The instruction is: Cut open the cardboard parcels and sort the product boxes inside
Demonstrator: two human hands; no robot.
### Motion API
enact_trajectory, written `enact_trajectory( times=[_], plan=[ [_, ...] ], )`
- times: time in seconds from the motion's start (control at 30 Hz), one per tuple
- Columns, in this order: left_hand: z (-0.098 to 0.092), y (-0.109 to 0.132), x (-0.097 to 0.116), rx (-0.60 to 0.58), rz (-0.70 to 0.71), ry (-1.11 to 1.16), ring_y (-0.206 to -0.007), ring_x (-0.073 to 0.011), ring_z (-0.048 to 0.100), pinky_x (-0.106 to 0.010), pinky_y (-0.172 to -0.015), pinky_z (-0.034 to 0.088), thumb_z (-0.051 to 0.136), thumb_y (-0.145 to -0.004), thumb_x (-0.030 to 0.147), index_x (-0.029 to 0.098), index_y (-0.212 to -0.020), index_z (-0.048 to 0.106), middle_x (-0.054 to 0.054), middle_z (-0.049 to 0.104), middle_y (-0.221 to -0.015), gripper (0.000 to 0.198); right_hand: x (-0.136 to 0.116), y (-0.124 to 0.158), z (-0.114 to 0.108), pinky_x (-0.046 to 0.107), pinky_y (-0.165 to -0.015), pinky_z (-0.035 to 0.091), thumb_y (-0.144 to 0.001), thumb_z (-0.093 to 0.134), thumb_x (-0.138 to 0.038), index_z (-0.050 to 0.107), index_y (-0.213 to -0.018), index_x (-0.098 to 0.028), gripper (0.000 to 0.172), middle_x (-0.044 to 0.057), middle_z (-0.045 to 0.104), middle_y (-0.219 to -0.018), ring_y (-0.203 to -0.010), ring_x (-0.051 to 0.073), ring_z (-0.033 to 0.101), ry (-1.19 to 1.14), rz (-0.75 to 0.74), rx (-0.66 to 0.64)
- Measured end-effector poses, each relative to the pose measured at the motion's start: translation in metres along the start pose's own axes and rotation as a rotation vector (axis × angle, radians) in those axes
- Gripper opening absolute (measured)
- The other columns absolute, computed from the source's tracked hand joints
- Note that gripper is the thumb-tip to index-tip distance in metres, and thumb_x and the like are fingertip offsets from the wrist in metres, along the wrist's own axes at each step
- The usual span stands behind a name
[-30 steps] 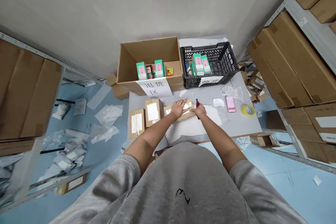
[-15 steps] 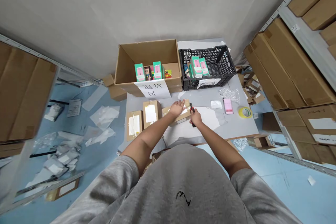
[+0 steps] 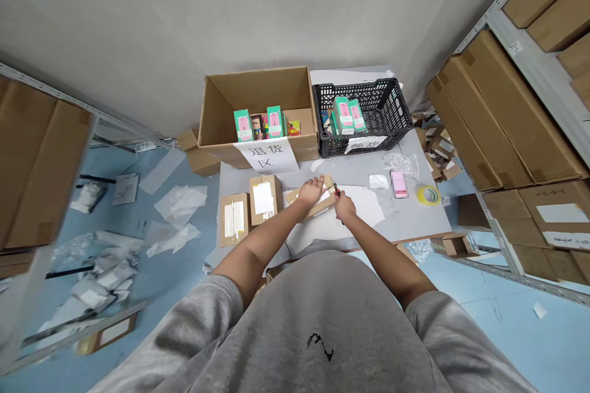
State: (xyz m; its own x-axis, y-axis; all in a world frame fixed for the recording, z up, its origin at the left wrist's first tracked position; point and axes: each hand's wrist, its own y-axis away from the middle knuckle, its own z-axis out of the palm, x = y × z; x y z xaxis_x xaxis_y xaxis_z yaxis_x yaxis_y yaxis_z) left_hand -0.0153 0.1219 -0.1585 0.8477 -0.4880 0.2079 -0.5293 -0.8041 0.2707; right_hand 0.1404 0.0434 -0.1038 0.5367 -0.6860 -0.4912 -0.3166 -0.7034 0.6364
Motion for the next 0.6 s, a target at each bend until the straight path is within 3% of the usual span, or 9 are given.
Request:
enact_trajectory(
  times=[0.3,0.47,0.6],
  plan=[
    [-0.007,-0.002,-0.004,-0.040,-0.007,0.010,-0.126,-0.0362,0.071,-0.043,-0.105,0.055,0.042,-0.119,0.054,0.009,-0.176,0.040,-0.030,0.069,-0.141,0.072,-0.006,0.002,0.001,0.026,-0.046,0.052,-0.118,0.050,-0.041,0.057,-0.125,-0.023,0.021,0.004,0.071,-0.084,-0.039,0.013,0.058,0.000,-0.005,-0.022],
    [-0.004,0.002,-0.002,-0.002,0.000,0.047,-0.129,-0.0371,0.070,-0.045,-0.107,0.054,0.044,-0.118,0.058,0.011,-0.176,0.040,-0.030,0.068,-0.143,0.075,-0.011,0.001,-0.002,0.029,-0.046,0.053,-0.119,0.045,-0.039,0.057,-0.129,-0.021,0.024,0.006,0.072,-0.082,-0.040,0.016,0.061,-0.033,0.033,-0.061],
    [-0.008,0.002,-0.002,-0.021,-0.026,0.040,-0.127,-0.0347,0.070,-0.041,-0.104,0.055,0.035,-0.120,0.054,0.010,-0.173,0.044,-0.027,0.070,-0.141,0.069,-0.009,0.005,0.005,0.028,-0.047,0.054,-0.117,0.052,-0.041,0.058,-0.131,-0.021,0.025,0.002,0.069,-0.075,-0.038,0.015,0.059,-0.073,0.028,-0.061]
  ],
)
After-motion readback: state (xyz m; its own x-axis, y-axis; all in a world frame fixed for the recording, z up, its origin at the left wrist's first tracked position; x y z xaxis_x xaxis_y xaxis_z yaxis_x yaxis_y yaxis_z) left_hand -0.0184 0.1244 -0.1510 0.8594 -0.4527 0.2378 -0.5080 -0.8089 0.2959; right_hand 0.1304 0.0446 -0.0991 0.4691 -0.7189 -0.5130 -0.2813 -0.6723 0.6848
